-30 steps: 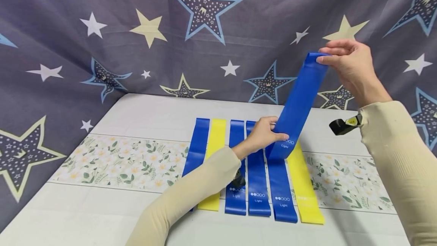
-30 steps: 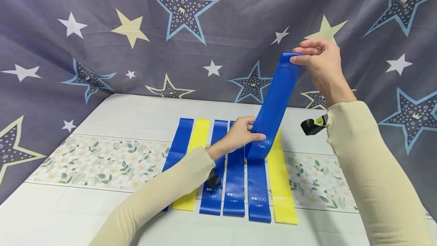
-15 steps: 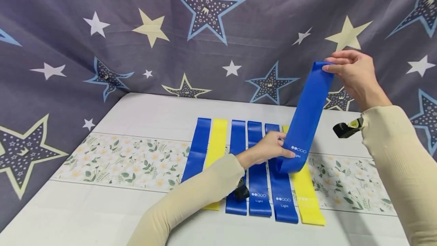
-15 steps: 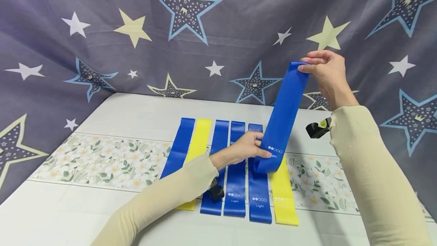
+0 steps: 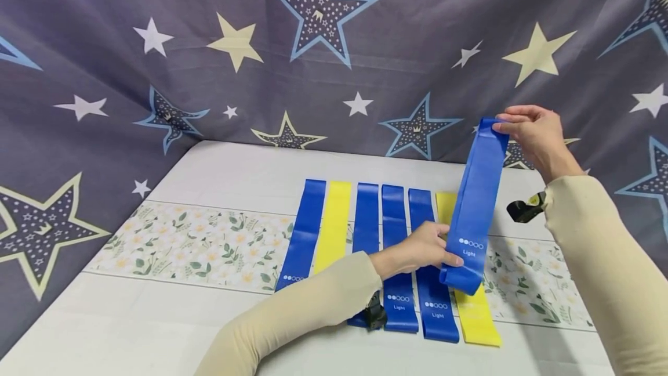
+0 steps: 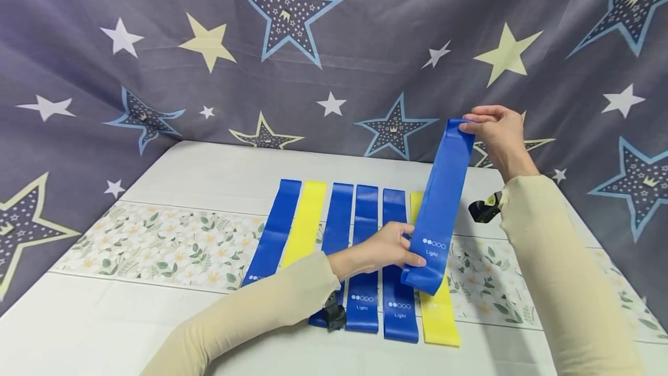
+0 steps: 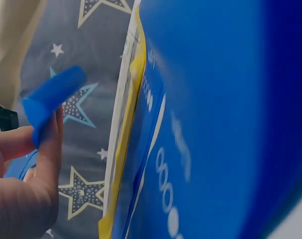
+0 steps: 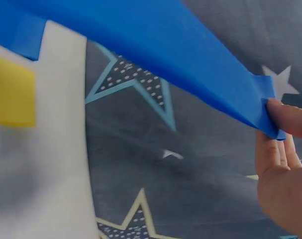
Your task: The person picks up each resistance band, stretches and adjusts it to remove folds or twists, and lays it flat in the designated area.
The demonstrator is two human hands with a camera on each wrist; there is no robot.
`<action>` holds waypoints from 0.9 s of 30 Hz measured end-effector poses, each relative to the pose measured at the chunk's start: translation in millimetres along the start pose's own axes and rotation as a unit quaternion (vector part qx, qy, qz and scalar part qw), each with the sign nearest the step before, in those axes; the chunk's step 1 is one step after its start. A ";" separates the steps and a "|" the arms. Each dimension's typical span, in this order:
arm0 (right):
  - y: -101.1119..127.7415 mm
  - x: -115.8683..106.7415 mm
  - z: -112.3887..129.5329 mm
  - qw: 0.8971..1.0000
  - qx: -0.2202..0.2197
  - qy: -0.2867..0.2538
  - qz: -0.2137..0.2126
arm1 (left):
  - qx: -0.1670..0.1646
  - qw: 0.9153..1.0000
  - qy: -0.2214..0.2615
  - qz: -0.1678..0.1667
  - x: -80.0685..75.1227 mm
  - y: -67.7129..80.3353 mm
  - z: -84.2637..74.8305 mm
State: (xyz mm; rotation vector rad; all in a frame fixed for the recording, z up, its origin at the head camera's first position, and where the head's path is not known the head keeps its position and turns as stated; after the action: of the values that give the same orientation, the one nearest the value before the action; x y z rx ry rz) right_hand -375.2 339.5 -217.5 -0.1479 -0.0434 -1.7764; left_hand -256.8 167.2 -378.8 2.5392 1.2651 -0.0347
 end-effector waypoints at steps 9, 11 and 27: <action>-3.6 -9.2 -31.2 0.999 0.009 0.046 0.022 | -0.022 0.999 0.036 0.033 21.3 6.1 6.8; -3.8 -12.7 -40.6 0.995 0.019 0.091 0.020 | -0.028 0.998 0.039 0.038 25.5 8.3 9.1; -16.2 -58.4 -118.6 0.983 0.064 0.169 0.036 | -0.103 0.993 0.034 0.043 78.9 24.5 32.2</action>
State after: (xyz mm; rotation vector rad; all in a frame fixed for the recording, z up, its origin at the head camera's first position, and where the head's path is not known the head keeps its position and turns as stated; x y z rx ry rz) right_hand -388.3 386.5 -341.4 0.2431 0.0922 -1.6991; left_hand -185.8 205.6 -415.4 2.4317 1.1179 0.1932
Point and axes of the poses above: each hand's wrist, its own y-axis away from the middle knuckle, its own x-axis out of the palm, z = x × y, the point moved 10 cm from there along -y, towards the middle knuckle, and after that the axes turned 11 degrees about -y, right-handed, at the moved point
